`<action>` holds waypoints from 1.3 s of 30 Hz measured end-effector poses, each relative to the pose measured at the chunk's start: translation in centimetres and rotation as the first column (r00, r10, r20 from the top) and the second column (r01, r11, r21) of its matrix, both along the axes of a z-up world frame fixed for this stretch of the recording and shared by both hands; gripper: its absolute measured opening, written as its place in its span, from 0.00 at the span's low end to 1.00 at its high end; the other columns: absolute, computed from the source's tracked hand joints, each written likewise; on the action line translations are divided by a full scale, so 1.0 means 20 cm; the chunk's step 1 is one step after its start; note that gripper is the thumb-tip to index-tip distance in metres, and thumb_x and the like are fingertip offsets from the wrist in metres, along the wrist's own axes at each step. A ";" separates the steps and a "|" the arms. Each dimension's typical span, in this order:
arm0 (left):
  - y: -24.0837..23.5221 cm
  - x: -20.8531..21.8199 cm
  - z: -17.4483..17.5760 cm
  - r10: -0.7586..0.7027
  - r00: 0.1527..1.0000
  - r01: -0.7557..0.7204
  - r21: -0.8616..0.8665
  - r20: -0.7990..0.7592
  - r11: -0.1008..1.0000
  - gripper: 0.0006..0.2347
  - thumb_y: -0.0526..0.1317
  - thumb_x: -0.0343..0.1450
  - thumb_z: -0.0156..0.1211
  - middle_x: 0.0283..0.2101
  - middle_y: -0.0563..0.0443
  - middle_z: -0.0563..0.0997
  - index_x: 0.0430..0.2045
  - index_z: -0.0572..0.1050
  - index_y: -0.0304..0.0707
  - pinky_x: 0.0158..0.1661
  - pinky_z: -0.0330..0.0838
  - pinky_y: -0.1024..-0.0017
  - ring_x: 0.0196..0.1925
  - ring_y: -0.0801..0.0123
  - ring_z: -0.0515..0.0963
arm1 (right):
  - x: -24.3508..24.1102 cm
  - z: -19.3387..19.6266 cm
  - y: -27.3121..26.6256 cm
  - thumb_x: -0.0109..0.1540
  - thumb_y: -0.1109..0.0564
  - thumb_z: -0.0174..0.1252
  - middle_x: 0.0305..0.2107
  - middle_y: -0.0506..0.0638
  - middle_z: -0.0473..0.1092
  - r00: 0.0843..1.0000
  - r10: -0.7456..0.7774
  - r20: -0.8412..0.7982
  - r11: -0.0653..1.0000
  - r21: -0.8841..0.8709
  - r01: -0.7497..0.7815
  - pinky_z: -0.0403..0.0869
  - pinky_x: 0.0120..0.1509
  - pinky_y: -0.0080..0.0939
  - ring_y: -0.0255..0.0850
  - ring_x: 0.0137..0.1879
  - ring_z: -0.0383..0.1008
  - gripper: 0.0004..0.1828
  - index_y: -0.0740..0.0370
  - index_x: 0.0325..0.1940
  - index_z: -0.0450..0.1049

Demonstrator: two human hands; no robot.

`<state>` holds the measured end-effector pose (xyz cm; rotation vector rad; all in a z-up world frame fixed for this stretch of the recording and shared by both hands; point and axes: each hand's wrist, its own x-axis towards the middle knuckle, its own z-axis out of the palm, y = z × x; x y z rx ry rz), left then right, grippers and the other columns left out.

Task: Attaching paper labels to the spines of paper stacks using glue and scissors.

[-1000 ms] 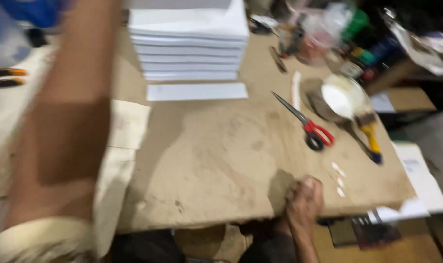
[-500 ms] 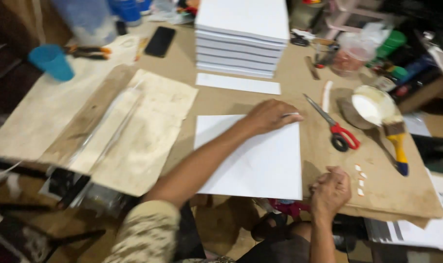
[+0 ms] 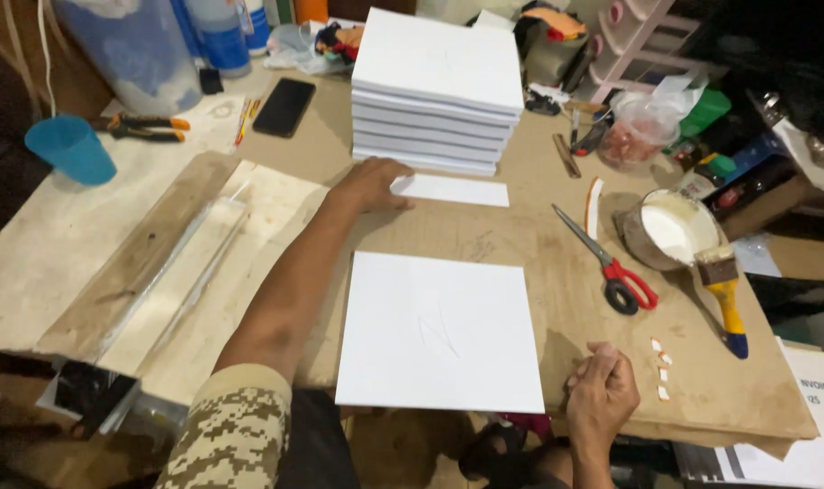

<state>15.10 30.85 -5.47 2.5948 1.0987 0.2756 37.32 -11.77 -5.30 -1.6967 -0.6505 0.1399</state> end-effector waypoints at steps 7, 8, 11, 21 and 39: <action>-0.07 -0.02 0.08 -0.141 0.988 0.142 -0.016 0.058 0.990 0.18 0.53 0.68 0.65 0.56 0.51 0.78 0.49 0.80 0.50 0.54 0.65 0.59 0.58 0.55 0.73 | 0.00 -0.04 0.03 0.79 0.50 0.45 0.16 0.50 0.60 1.000 0.003 0.005 1.000 0.025 -0.004 0.64 0.32 0.38 0.37 0.22 0.62 0.21 0.66 0.39 0.71; -0.08 -0.02 0.08 -0.149 0.985 0.152 -0.030 0.082 0.988 0.17 0.53 0.68 0.65 0.56 0.52 0.79 0.47 0.81 0.50 0.54 0.66 0.60 0.58 0.57 0.74 | 0.02 -0.06 0.03 0.79 0.49 0.46 0.15 0.50 0.60 1.000 0.012 -0.003 0.999 0.045 -0.012 0.64 0.32 0.37 0.37 0.22 0.61 0.21 0.65 0.40 0.71; -0.10 -0.04 0.11 -0.159 0.982 0.165 -0.053 0.100 0.985 0.16 0.53 0.69 0.62 0.55 0.54 0.81 0.45 0.82 0.49 0.53 0.68 0.61 0.58 0.60 0.76 | 0.00 -0.05 0.03 0.79 0.48 0.46 0.15 0.49 0.60 1.000 0.016 -0.002 0.999 0.043 -0.016 0.66 0.33 0.37 0.36 0.22 0.62 0.21 0.65 0.40 0.72; -0.14 0.05 -0.03 -0.110 0.994 0.098 0.290 0.024 0.952 0.07 0.37 0.77 0.47 0.20 0.40 0.76 0.39 0.71 0.32 0.19 0.65 0.50 0.18 0.44 0.74 | -0.01 -0.05 0.03 0.79 0.49 0.47 0.15 0.49 0.60 1.000 0.016 0.000 0.998 0.055 -0.016 0.63 0.28 0.37 0.37 0.21 0.60 0.21 0.64 0.39 0.71; -0.29 -0.31 0.19 0.456 0.609 -0.273 -0.368 0.649 0.889 0.14 0.44 0.68 0.56 0.43 0.46 0.87 0.47 0.78 0.47 0.49 0.79 0.56 0.48 0.57 0.86 | -0.55 0.18 1.27 0.70 0.48 0.44 0.67 0.61 0.65 0.326 0.799 0.505 0.599 -0.711 -0.367 0.64 0.72 0.63 0.58 0.72 0.65 0.25 0.58 0.69 0.70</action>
